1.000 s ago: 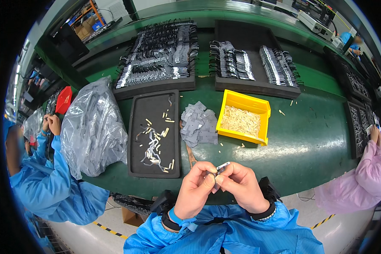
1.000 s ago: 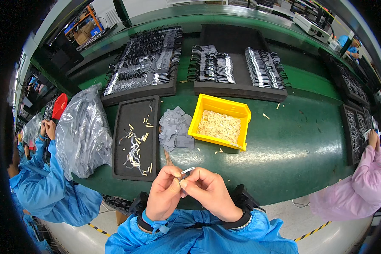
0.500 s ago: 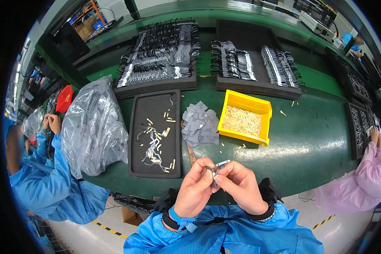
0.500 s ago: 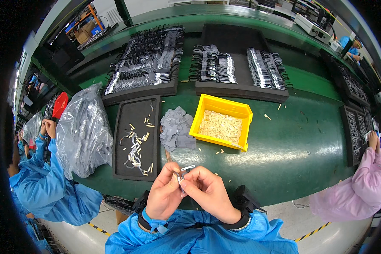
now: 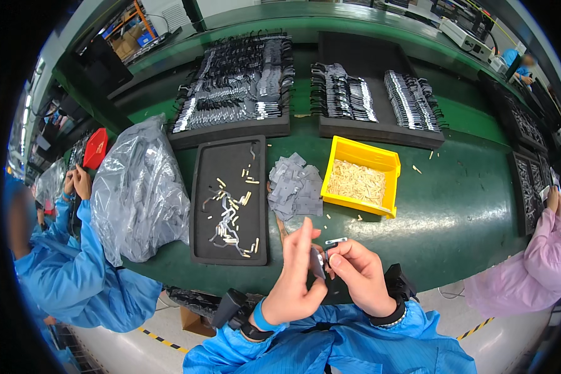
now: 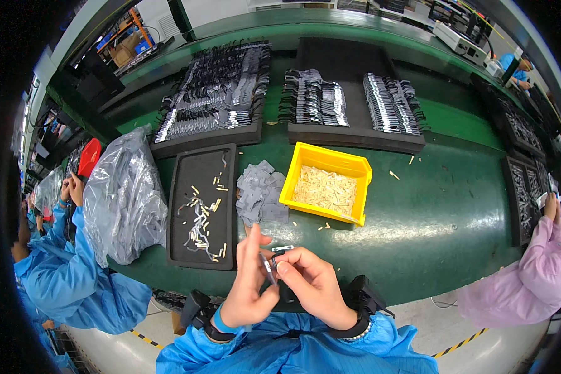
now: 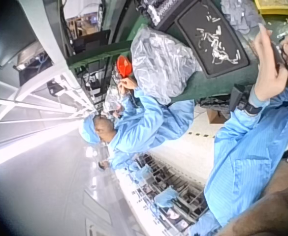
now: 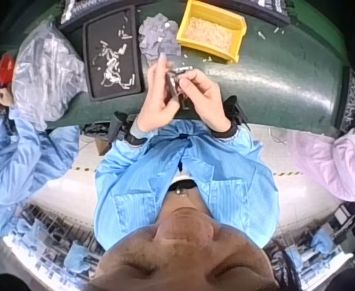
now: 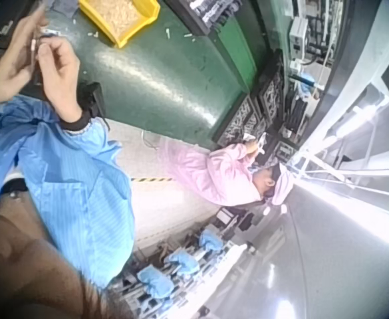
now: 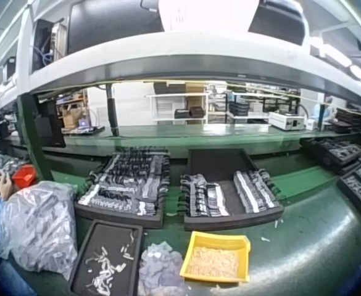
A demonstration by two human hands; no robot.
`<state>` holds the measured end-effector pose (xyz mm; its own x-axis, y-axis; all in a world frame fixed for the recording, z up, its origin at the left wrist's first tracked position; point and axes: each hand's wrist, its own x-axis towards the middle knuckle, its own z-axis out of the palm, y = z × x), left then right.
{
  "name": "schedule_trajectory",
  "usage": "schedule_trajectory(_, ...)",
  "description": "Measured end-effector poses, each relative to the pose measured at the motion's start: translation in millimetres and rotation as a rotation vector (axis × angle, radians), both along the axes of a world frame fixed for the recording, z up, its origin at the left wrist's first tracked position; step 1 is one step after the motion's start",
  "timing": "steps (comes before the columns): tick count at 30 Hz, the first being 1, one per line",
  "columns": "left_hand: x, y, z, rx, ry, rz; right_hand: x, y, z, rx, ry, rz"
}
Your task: Assembling small electronic or plastic components by hand on a factory line, inserting pins into grey parts.
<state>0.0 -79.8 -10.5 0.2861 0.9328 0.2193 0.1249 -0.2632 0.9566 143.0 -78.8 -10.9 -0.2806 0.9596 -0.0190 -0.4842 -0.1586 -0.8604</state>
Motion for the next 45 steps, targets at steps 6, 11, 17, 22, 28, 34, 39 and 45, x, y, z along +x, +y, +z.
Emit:
schedule_trajectory(6,1.5,2.6,7.3,0.093,0.159,-0.002,0.9,-2.4,5.2,0.027,-0.140,-0.069)
schedule_trajectory(11,3.3,3.4,9.4,0.091,0.150,0.194,-0.3,-3.7,7.9,0.335,-0.579,-0.180)
schedule_trajectory(17,-1.0,1.5,11.4,0.030,0.016,0.256,2.0,-0.8,12.5,0.485,-0.981,-0.314)
schedule_trajectory(22,-2.6,-0.5,6.7,-0.195,-0.226,0.192,13.2,16.5,23.3,0.468,-0.764,-0.384)
schedule_trajectory(28,-3.0,-1.7,4.5,-0.026,-0.053,0.188,7.1,20.1,24.1,0.579,-0.709,-0.214)
schedule_trajectory(34,-0.4,-3.0,5.9,-0.201,-0.279,0.163,5.1,22.7,21.4,0.585,-0.725,-0.262)
schedule_trajectory(39,-1.0,0.7,12.6,-0.353,-0.469,0.201,6.4,4.4,14.3,0.295,-0.561,-0.262)
schedule_trajectory(45,-0.6,1.4,17.0,-0.223,-0.198,0.225,3.6,2.6,26.0,0.336,-0.631,-0.188)
